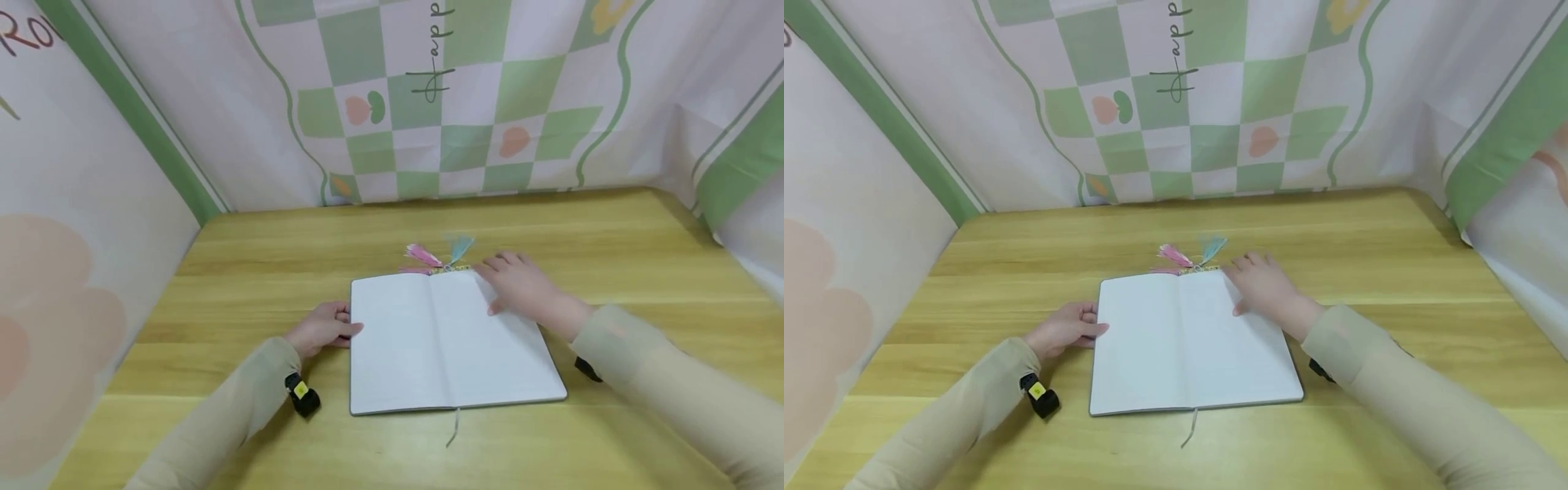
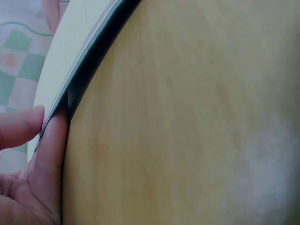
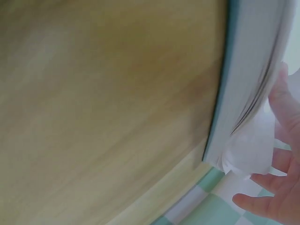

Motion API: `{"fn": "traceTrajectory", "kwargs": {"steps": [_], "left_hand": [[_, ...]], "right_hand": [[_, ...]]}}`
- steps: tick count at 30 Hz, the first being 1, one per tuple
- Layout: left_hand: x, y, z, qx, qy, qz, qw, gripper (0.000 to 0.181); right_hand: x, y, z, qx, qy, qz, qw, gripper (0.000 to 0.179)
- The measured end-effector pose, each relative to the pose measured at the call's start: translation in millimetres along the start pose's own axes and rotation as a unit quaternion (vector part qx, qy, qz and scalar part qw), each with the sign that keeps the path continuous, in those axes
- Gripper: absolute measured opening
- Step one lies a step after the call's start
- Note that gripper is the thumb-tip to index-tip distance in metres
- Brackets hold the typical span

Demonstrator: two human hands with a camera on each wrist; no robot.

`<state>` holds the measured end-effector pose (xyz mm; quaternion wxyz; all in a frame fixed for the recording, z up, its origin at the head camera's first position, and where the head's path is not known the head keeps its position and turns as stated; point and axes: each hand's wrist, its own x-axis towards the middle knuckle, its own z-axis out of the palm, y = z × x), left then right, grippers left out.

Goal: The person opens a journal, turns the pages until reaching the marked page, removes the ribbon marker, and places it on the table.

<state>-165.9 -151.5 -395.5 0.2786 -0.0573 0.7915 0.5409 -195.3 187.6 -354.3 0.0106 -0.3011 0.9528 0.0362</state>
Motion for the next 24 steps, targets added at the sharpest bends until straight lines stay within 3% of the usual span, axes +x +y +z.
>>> {"fn": "traceTrajectory", "kwargs": {"steps": [13,24], "left_hand": [[-0.5,0.7,2.3,0.0,-0.002,0.014,0.9999,0.014],[0.9,-0.4,4.0,0.007,0.022,-0.005,0.9997,0.019]], "right_hand": [[-5.9,8.4,4.3,0.038,0.003,0.003,0.9993,0.082],[-14.2,9.9,6.5,0.044,0.047,-0.063,0.996,0.069]]}}
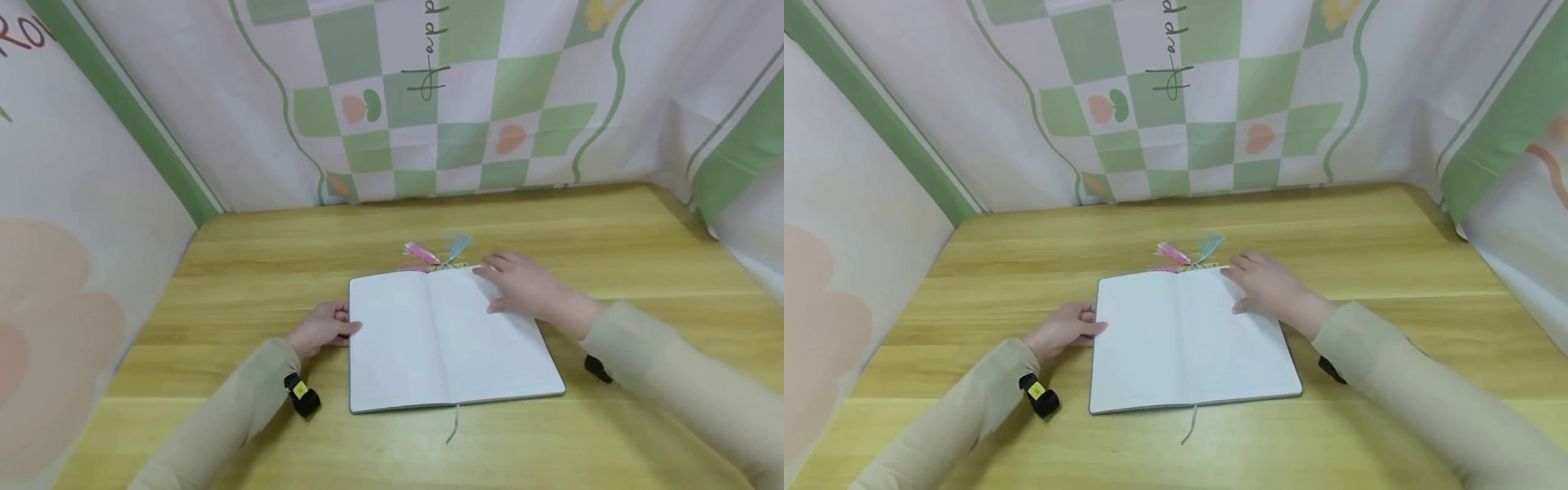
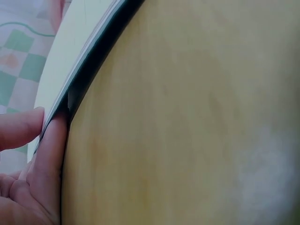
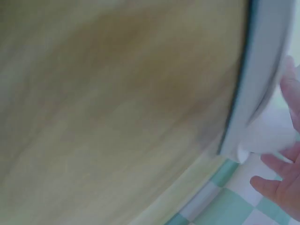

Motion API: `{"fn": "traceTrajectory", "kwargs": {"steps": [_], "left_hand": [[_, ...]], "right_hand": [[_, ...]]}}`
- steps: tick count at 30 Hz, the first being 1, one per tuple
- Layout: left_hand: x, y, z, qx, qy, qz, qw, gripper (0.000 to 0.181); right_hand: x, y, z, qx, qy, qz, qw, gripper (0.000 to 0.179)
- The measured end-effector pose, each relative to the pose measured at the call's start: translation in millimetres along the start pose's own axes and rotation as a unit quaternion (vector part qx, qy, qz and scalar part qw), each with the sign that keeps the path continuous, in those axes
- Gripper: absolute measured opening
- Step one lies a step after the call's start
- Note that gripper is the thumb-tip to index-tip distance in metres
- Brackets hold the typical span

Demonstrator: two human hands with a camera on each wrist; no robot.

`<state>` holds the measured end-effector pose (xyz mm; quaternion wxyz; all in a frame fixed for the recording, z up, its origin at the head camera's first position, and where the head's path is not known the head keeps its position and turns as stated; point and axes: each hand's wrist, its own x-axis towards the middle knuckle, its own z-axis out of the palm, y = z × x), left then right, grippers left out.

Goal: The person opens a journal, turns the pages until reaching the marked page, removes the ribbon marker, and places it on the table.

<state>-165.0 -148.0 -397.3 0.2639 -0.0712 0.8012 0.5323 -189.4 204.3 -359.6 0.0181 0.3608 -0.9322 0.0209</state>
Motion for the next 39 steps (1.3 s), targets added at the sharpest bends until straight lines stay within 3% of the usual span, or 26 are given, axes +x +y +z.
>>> {"fn": "traceTrajectory", "kwargs": {"steps": [5,10,14,16,19,22,24,27,29,33,34,36,38,39], "left_hand": [[0.2,0.6,-1.4,-0.003,-0.003,0.0,1.0,0.021],[0.3,-0.4,-1.7,-0.008,-0.015,0.002,0.9999,0.016],[1.5,-1.6,-0.9,-0.008,-0.02,0.006,0.9997,0.015],[1.8,-2.2,-0.7,-0.008,-0.02,0.005,0.9998,0.015],[2.1,-2.8,-0.9,-0.005,-0.018,0.003,0.9998,0.016],[2.4,-3.0,-1.5,-0.005,-0.015,0.002,0.9999,0.017],[2.5,-3.0,-2.1,-0.005,-0.014,0.002,0.9999,0.018],[1.4,-3.2,-2.7,-0.007,-0.014,0.001,0.9999,0.019],[0.6,-2.9,-3.1,-0.009,-0.015,0.001,0.9998,0.019],[-1.4,-0.3,-3.7,-0.011,-0.017,0.007,0.9998,0.017],[-2.0,0.4,-3.7,-0.01,-0.017,0.008,0.9998,0.016],[-2.6,1.2,-4.0,-0.01,-0.02,0.011,0.9997,0.015],[-3.0,1.2,-3.8,-0.011,-0.022,0.012,0.9996,0.014],[-3.0,1.0,-3.6,-0.012,-0.023,0.012,0.9996,0.014]], "right_hand": [[-4.8,-6.9,-0.7,0.046,0.018,-0.024,0.9985,0.057],[-13.2,-13.1,3.3,0.124,0.042,-0.052,0.9901,0.046],[-20.4,-20.2,-2.7,0.209,0.032,-0.054,0.9758,0.043],[-23.6,-24.7,-9.1,0.272,0.011,-0.033,0.9617,0.041],[-27.3,-30.2,-20.0,0.355,-0.012,0.009,0.9349,0.038],[-29.0,-33.7,-29.1,0.433,-0.034,0.05,0.8992,0.038],[-28.9,-35.1,-33.3,0.491,-0.047,0.075,0.8668,0.04],[-28.3,-37.1,-37.8,0.581,-0.063,0.102,0.8049,0.042],[-27.4,-38.5,-39.8,0.624,-0.066,0.109,0.7711,0.042],[-23.1,-44.8,-42.4,0.672,-0.071,0.088,0.7319,0.047],[-21.3,-47.6,-42.4,0.677,-0.075,0.079,0.7281,0.049],[-18.2,-54.1,-41.6,0.67,-0.09,0.06,0.7347,0.054],[-15.8,-61.4,-39.6,0.639,-0.11,0.046,0.7598,0.057],[-14.5,-65.1,-38.0,0.614,-0.117,0.041,0.7798,0.057]]}}
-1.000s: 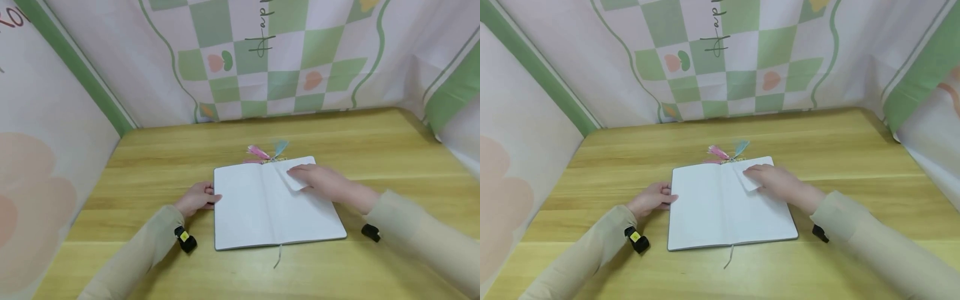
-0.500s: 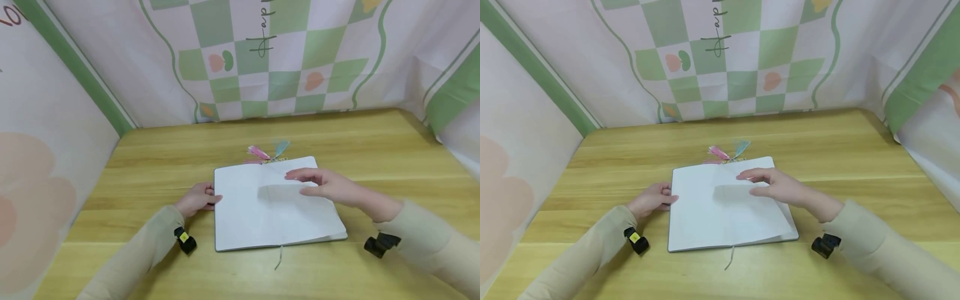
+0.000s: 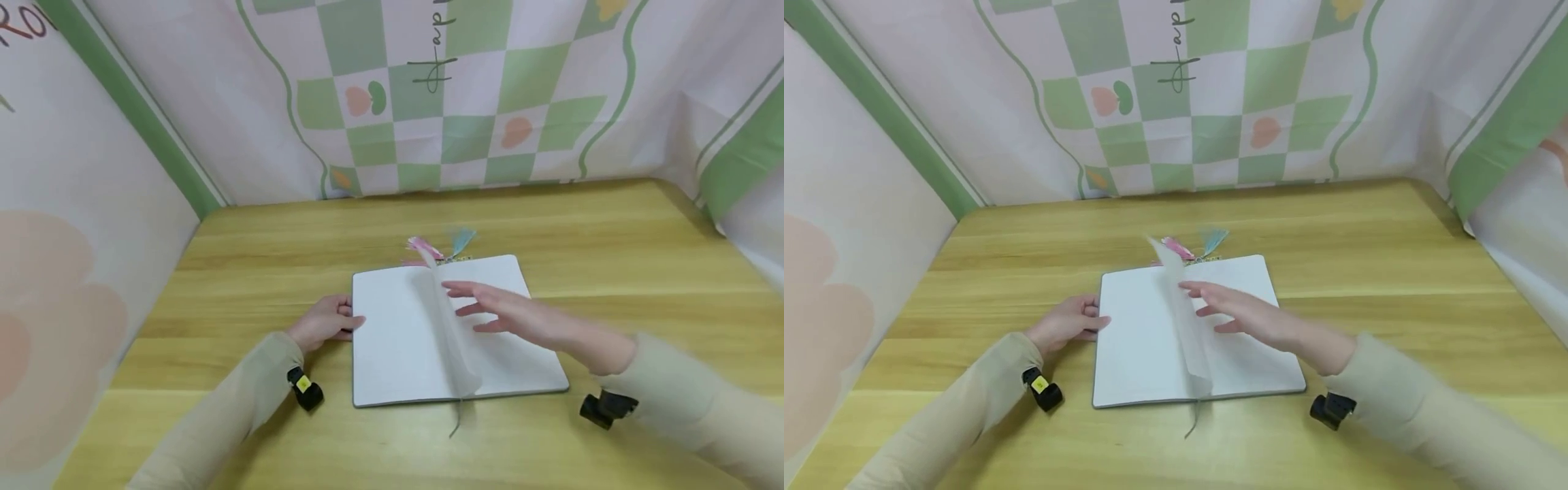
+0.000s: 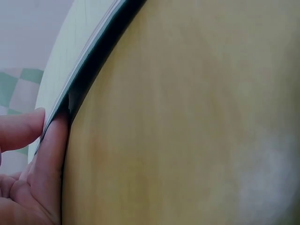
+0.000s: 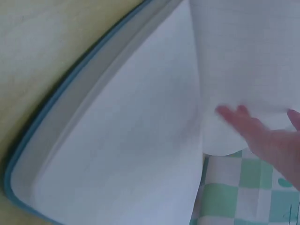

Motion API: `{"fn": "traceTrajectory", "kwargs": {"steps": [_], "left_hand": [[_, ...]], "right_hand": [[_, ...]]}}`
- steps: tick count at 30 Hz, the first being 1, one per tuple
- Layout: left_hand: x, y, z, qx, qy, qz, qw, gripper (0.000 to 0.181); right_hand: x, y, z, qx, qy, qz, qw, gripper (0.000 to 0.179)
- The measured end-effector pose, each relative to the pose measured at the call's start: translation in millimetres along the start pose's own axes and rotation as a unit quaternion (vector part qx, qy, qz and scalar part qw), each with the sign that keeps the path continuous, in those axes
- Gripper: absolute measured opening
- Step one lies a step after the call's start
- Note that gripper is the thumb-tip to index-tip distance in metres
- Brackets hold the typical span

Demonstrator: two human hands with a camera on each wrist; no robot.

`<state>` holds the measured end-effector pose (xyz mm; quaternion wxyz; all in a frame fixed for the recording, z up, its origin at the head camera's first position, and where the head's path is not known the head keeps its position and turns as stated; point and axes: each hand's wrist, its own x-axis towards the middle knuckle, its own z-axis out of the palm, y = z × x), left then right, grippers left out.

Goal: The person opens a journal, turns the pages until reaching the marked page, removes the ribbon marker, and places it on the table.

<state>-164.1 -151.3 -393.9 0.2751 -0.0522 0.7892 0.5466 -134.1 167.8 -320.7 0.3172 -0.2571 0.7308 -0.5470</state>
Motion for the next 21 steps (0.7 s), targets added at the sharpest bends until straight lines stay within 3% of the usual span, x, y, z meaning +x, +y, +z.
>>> {"fn": "traceTrajectory", "kwargs": {"steps": [2,6,11,14,17,21], "left_hand": [[0.6,-0.4,0.7,0.0,0.0,0.0,1.0,0.014],[1.8,-1.3,2.0,-0.002,0.003,-0.002,1.0,0.016],[3.9,-2.4,0.9,-0.006,-0.001,0.003,1.0,0.02],[4.7,-3.8,-0.6,-0.015,-0.009,0.007,0.9998,0.023],[5.5,-5.2,-2.0,-0.025,-0.018,0.003,0.9995,0.022],[6.3,-5.6,-3.7,-0.047,-0.022,-0.008,0.9986,0.032]], "right_hand": [[3.3,1.8,6.7,-0.075,-0.008,0.001,0.9972,0.056],[8.9,5.5,17.4,-0.185,-0.023,0.01,0.9824,0.053],[13.2,7.1,28.4,-0.251,-0.045,0.055,0.9654,0.052],[16.3,7.2,36.8,-0.307,-0.059,0.08,0.9466,0.051],[18.8,8.6,45.1,-0.355,-0.069,0.083,0.9288,0.051],[21.3,11.3,52.7,-0.389,-0.068,0.08,0.9152,0.054]]}}
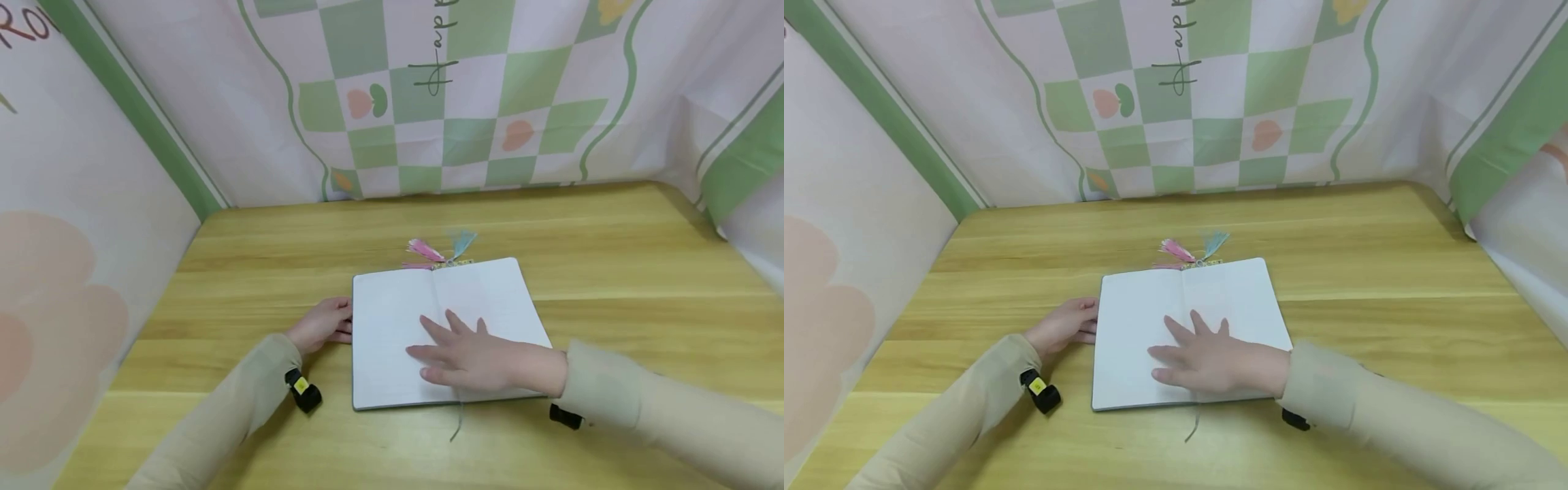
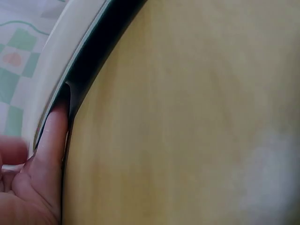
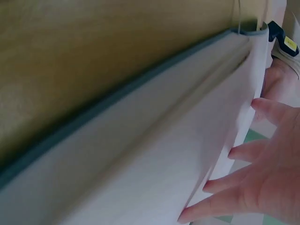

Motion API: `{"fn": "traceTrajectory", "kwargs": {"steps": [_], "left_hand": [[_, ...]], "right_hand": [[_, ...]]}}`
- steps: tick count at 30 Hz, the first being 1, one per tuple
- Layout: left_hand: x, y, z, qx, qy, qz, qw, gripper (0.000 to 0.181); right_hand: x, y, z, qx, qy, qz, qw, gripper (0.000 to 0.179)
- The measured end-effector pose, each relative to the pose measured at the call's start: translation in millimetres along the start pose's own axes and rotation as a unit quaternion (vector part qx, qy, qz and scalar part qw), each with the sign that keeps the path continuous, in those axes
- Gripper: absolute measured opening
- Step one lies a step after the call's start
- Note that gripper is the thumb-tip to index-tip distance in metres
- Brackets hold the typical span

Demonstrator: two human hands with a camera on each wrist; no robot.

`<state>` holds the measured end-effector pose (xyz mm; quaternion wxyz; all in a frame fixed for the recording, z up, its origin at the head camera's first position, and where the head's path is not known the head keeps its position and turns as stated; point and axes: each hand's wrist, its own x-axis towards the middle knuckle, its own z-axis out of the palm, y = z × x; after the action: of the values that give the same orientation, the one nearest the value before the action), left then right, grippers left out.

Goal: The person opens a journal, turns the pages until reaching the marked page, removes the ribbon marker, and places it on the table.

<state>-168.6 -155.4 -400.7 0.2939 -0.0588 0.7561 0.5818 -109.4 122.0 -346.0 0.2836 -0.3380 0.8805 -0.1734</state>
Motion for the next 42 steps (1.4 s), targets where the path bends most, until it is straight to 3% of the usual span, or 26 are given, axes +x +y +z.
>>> {"fn": "traceTrajectory", "kwargs": {"steps": [3,11,17,22,30,37,42], "left_hand": [[-1.0,0.7,-1.0,-0.005,-0.001,-0.002,1.0,0.038],[-7.6,2.2,0.7,0.043,-0.006,0.014,0.999,0.017],[-5.0,2.6,3.3,0.046,0.005,0.008,0.9989,0.017],[-2.9,3.0,4.5,0.049,0.015,0.007,0.9987,0.018],[-2.2,2.2,4.9,0.048,0.023,0.008,0.9986,0.019],[-1.2,0.8,5.0,0.049,0.03,0.01,0.9983,0.019],[-1.0,0.1,6.1,0.053,0.031,0.008,0.9981,0.023]], "right_hand": [[1.9,-1.0,3.2,-0.031,0.003,-0.001,0.9995,0.059],[4.1,6.6,-6.3,-0.08,-0.01,0.002,0.9967,0.07],[7.2,44.7,-27.0,-0.116,0.028,0.024,0.9925,0.088],[9.9,78.2,-44.7,-0.135,0.074,0.034,0.9874,0.093],[13.8,105.4,-64.7,-0.092,0.117,0.098,0.9841,0.094],[17.5,108.6,-70.0,-0.09,0.121,0.122,0.9811,0.092],[16.0,103.0,-65.1,-0.17,0.134,0.115,0.9696,0.089]]}}
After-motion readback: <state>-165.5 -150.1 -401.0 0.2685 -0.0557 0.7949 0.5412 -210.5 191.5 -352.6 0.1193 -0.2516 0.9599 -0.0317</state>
